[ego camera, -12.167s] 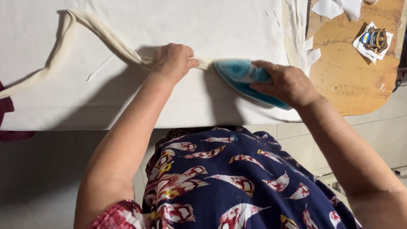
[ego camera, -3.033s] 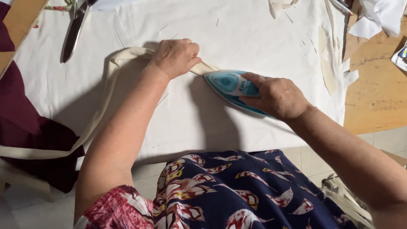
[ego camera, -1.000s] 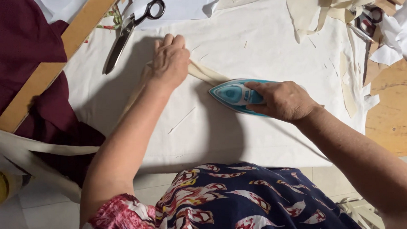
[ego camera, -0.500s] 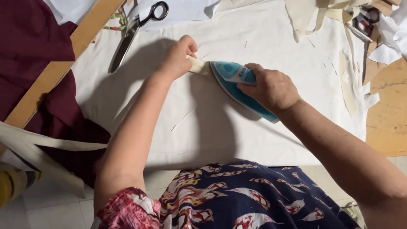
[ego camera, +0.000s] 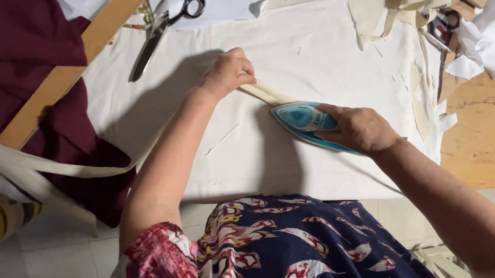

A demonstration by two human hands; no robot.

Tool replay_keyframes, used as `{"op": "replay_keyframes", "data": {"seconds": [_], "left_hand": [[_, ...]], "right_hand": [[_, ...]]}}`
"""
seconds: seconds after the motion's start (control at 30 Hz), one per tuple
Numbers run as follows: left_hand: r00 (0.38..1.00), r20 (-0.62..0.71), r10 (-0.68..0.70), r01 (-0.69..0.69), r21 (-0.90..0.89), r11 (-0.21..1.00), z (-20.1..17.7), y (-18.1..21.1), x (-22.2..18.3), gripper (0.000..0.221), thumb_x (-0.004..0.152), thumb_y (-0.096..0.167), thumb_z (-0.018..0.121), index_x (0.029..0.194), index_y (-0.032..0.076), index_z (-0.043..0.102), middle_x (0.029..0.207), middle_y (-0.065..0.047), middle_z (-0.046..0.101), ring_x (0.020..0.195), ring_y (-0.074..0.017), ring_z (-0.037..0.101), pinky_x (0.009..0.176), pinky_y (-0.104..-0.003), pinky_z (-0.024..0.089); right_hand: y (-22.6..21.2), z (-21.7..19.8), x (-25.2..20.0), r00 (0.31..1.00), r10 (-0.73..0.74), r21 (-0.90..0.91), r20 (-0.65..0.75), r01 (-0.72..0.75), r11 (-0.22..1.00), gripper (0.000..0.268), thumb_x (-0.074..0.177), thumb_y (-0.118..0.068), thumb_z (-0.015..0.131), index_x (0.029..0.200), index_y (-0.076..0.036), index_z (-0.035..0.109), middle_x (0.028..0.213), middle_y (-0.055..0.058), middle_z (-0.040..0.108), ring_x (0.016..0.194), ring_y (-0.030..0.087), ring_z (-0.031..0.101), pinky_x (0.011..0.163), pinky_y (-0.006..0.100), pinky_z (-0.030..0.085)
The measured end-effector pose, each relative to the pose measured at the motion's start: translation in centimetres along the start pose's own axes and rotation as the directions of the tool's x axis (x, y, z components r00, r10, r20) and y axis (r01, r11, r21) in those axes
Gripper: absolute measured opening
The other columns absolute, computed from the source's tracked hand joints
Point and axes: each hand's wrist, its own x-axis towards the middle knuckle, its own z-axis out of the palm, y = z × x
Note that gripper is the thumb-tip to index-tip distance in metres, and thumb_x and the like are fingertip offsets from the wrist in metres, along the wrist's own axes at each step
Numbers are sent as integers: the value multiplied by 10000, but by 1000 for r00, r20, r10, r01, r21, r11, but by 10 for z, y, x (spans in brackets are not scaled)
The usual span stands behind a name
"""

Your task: Ironing a long strip of white fabric to create a pressed strap or piping

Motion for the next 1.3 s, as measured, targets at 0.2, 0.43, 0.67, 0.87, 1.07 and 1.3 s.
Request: {"op": "replay_keyframes", "data": {"seconds": [0.2,0.43,0.67,0.87,1.07,1.3], "left_hand": [[1000,13,17,-19,171,985,2,6,1,202,793,352,677,725,170,623,797,-23,549,761,-236,613,708,-337,505],[945,-19,326,-233,661,713,5,-2,-7,286,845,422,585,729,208,435,662,65,446,551,-106,580,501,-228,472],[994,53,94,-108,513,852,5,-6,2,217,838,322,593,729,170,483,576,-7,536,557,-220,611,493,-343,467],[947,145,-288,217,376,901,-28,12,13,209,797,389,621,794,180,615,720,-84,649,771,-312,644,625,-404,470],[893,109,-437,373,365,853,-49,-6,9,141,685,354,612,759,250,671,803,-6,668,815,-280,595,707,-419,432],[890,102,-444,343,493,800,-47,-11,14,285,714,478,630,861,235,654,892,-113,654,841,-359,599,727,-443,438]], "right_hand": [[1,2,9,989,-110,-92,-94,102,991,547,702,-416,662,1198,-209,557,821,71,685,742,267,665,680,406,551],[-11,-2,25,998,-21,-44,-65,18,999,560,735,-418,649,1236,-215,508,813,73,679,737,276,665,680,405,549],[-36,-12,45,1000,18,-46,2,-17,999,571,747,-434,634,1250,-212,482,818,84,677,754,285,666,689,420,548],[-49,-18,62,989,142,-24,36,-141,990,555,751,-429,644,1244,-233,482,817,88,675,769,286,667,711,417,542],[-57,-15,85,986,165,-20,2,-165,986,530,801,-520,521,1228,-215,447,855,162,644,741,415,602,607,509,472],[-38,-13,64,999,25,-20,-47,-26,999,540,793,-544,522,1205,-201,461,839,220,632,705,458,595,572,541,451]]}}
